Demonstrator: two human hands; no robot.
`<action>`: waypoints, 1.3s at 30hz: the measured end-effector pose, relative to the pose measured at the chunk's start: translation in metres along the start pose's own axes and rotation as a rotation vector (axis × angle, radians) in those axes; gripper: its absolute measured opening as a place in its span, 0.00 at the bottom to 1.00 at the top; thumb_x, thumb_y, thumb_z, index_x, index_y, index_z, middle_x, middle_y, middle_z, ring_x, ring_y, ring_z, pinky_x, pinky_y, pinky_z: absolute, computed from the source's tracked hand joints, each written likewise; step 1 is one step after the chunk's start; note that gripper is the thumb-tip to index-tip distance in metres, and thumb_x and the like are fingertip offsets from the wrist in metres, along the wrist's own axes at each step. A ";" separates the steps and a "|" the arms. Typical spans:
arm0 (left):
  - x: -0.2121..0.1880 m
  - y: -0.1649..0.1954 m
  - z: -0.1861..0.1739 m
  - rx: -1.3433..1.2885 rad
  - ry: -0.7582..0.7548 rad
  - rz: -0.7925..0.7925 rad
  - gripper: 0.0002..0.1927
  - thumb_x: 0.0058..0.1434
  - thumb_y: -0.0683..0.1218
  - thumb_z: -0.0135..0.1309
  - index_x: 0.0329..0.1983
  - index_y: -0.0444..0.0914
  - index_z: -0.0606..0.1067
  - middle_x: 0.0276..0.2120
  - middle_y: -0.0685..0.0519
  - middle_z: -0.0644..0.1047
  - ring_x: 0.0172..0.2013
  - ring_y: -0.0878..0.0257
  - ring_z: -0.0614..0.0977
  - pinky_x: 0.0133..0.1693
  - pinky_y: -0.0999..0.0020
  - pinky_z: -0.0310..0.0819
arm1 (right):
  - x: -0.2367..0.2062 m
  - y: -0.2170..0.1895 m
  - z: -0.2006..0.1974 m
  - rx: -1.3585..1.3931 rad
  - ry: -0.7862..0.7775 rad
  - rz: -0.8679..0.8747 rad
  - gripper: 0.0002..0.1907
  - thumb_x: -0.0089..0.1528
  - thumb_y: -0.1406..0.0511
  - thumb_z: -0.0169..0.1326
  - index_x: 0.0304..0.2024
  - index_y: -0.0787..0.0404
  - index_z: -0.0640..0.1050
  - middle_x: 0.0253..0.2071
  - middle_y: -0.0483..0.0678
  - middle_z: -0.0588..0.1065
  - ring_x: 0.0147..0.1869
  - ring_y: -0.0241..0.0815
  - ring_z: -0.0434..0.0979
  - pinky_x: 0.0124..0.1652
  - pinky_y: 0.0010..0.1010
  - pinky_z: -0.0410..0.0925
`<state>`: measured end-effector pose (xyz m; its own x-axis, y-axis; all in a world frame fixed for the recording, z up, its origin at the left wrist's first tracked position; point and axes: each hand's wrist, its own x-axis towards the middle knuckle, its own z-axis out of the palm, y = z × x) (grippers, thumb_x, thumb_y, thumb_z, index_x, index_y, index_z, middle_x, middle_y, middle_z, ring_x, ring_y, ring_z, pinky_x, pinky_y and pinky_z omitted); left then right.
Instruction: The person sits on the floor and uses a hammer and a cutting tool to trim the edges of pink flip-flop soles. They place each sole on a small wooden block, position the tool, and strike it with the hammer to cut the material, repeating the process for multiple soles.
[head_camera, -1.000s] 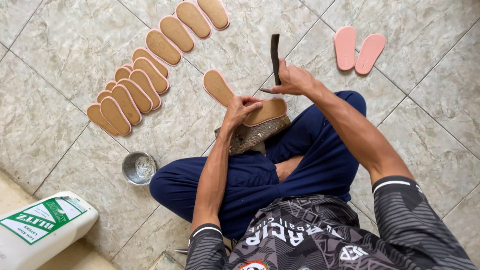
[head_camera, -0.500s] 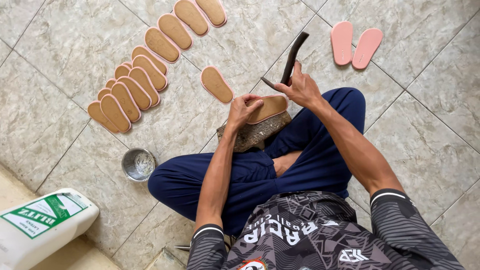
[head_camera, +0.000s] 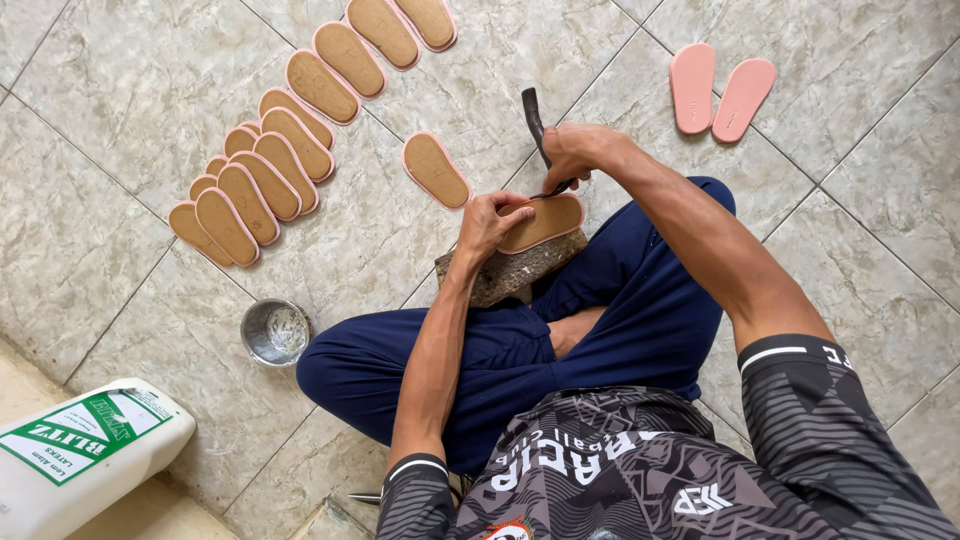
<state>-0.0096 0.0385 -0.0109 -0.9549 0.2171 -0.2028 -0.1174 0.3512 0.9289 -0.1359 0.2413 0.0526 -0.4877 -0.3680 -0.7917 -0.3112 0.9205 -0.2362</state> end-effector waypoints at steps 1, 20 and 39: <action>0.000 0.000 0.001 -0.015 0.015 -0.005 0.16 0.56 0.49 0.68 0.43 0.34 0.84 0.34 0.48 0.86 0.34 0.65 0.86 0.38 0.71 0.81 | 0.000 -0.002 -0.001 -0.010 0.006 -0.007 0.34 0.56 0.49 0.65 0.45 0.77 0.82 0.25 0.53 0.82 0.27 0.45 0.83 0.26 0.36 0.73; -0.004 -0.002 -0.003 0.118 0.087 0.273 0.28 0.56 0.51 0.70 0.50 0.26 0.76 0.38 0.40 0.83 0.40 0.54 0.84 0.41 0.63 0.79 | -0.069 -0.007 0.109 0.118 0.796 -0.003 0.41 0.67 0.54 0.55 0.64 0.80 0.53 0.20 0.61 0.75 0.21 0.63 0.76 0.23 0.53 0.68; 0.014 0.004 -0.001 0.013 -0.100 -0.079 0.21 0.52 0.50 0.71 0.46 0.35 0.83 0.36 0.48 0.86 0.36 0.63 0.87 0.39 0.69 0.82 | -0.067 -0.007 0.056 0.140 0.609 0.093 0.40 0.59 0.46 0.63 0.49 0.77 0.66 0.27 0.63 0.77 0.31 0.64 0.82 0.30 0.49 0.74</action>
<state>-0.0238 0.0420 -0.0100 -0.9109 0.2776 -0.3054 -0.1871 0.3820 0.9050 -0.0558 0.2672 0.0760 -0.8971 -0.2562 -0.3599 -0.1555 0.9456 -0.2856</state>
